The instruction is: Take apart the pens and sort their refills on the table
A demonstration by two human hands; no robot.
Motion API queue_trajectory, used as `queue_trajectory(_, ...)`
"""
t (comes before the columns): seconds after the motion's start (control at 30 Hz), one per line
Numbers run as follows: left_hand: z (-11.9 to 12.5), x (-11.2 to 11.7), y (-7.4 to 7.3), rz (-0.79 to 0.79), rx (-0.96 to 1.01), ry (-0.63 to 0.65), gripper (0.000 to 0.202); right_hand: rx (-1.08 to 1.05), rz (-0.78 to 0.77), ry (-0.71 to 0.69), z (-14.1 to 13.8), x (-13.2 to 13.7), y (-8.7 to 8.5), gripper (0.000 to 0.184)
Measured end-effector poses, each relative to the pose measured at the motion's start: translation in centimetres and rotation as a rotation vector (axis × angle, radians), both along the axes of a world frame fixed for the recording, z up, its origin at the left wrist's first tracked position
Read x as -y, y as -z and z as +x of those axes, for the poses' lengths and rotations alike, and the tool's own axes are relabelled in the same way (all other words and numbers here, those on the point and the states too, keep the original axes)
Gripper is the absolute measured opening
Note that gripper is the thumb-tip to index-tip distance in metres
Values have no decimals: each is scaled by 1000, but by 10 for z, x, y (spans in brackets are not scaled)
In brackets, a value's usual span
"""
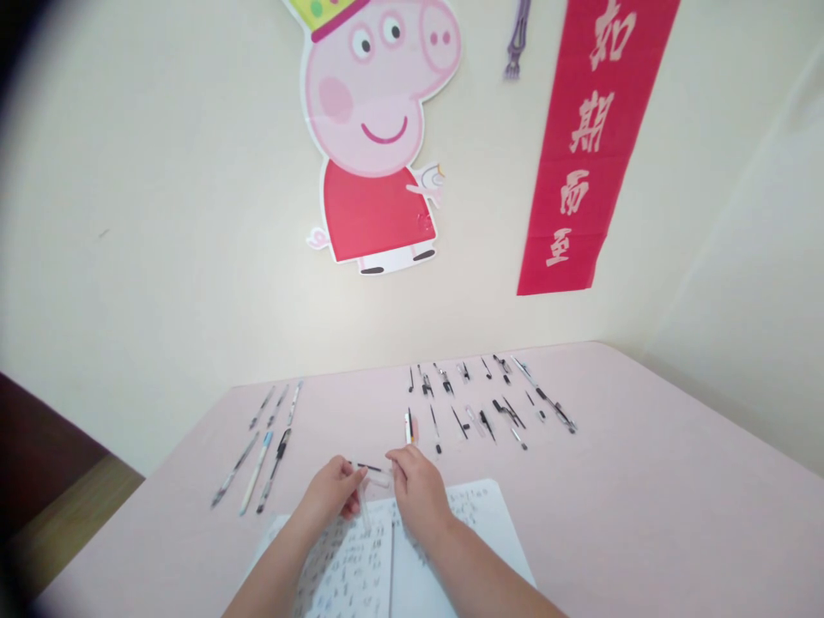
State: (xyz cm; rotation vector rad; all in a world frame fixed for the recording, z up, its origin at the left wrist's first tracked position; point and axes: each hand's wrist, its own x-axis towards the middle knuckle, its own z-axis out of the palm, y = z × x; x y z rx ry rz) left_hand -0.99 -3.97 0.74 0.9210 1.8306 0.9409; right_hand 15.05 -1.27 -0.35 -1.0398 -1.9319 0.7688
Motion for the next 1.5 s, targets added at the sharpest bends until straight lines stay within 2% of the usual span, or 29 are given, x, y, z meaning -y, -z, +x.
queue_trajectory(0.17,1,2,1,77,-57,-40,29,1,-64,41,-2,2,3,22)
queue_trajectory(0.27,0,5,1,142,-93,-8,25,22,-92,31,-3,3,1,16)
queue_trajectory(0.47,-2,8,-1,178,-180,81,20,72,3,-74,-5,6,-8,13)
queue_trajectory(0.7,-2,6,-1,90,8,99,19,118,4,-119,-7,9,-6,18)
queue_trajectory(1.0,2,8,-7,53,70,139,17,111,-16,-143,-8,8,0,30)
queue_trajectory(1.27,-1,10,-7,21,82,198,16,87,-15,-97,-6,5,1,24)
queue_trajectory(1.5,-3,6,1,15,9,230,12,203,30,44,-2,4,2,21)
